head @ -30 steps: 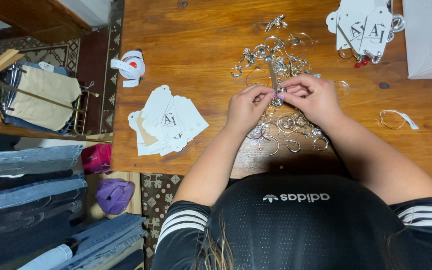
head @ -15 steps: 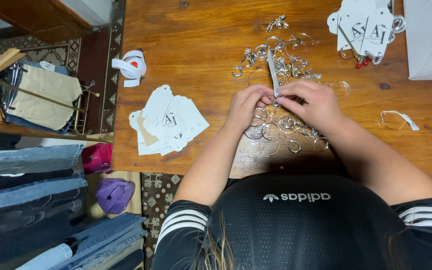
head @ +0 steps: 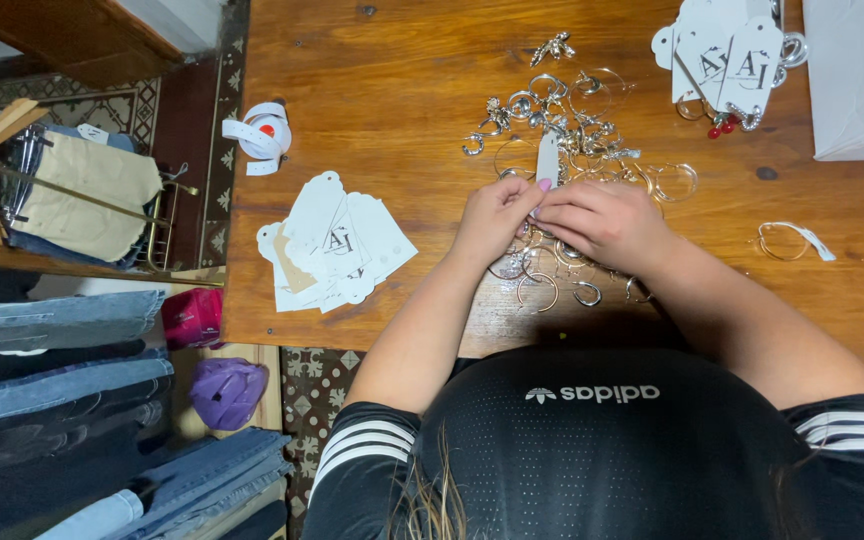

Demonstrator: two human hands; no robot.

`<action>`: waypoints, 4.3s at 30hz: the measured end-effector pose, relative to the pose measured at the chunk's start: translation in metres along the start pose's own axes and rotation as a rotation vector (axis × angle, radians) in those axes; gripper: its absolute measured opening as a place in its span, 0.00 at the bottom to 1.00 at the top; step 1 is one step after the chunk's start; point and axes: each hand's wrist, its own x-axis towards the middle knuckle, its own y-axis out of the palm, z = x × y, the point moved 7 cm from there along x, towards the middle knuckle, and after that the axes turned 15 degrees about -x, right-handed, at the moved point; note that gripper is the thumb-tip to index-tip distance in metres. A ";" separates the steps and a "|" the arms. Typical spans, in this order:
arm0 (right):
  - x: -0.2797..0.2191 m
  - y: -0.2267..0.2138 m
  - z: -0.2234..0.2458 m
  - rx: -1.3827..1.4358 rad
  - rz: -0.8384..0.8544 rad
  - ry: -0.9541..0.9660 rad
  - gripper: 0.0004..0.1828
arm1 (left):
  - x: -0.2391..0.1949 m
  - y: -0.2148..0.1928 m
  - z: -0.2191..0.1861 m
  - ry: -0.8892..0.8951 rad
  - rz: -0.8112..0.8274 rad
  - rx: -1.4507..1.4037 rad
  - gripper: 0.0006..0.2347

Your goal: The person assembles keychains by attaching white tags to metal rings using a small tool. They repeatedly pick up tags and rings, connect them, and place the finished keychains on the table.

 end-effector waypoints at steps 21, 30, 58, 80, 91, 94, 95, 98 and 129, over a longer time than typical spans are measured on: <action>-0.064 0.068 -0.101 0.848 0.069 0.720 0.20 | 0.008 -0.010 0.006 0.298 -0.011 -0.238 0.07; -0.058 0.053 -0.096 0.673 -0.040 0.692 0.04 | -0.001 0.007 0.004 0.052 0.049 -0.193 0.18; -0.154 -0.009 -0.264 0.098 -0.026 1.070 0.10 | -0.012 -0.001 -0.024 0.110 0.004 0.436 0.11; -0.147 0.004 -0.247 0.077 -0.232 1.005 0.13 | -0.028 -0.171 -0.058 0.180 -0.404 0.811 0.12; -0.093 -0.007 -0.181 0.317 -0.269 0.807 0.14 | -0.078 -0.306 -0.041 -0.173 -0.738 1.129 0.38; -0.091 -0.007 -0.176 0.340 -0.238 0.769 0.12 | -0.076 -0.303 -0.048 -0.252 -0.688 1.150 0.37; -0.088 -0.011 -0.172 0.255 -0.250 0.684 0.11 | -0.077 -0.304 -0.051 -0.220 -0.716 1.134 0.37; -0.087 -0.008 -0.166 0.200 -0.258 0.622 0.09 | -0.085 -0.294 -0.065 -0.056 -0.810 1.103 0.38; 0.011 0.123 -0.036 0.713 0.173 0.886 0.08 | 0.037 -0.120 0.013 0.049 -0.239 -0.397 0.22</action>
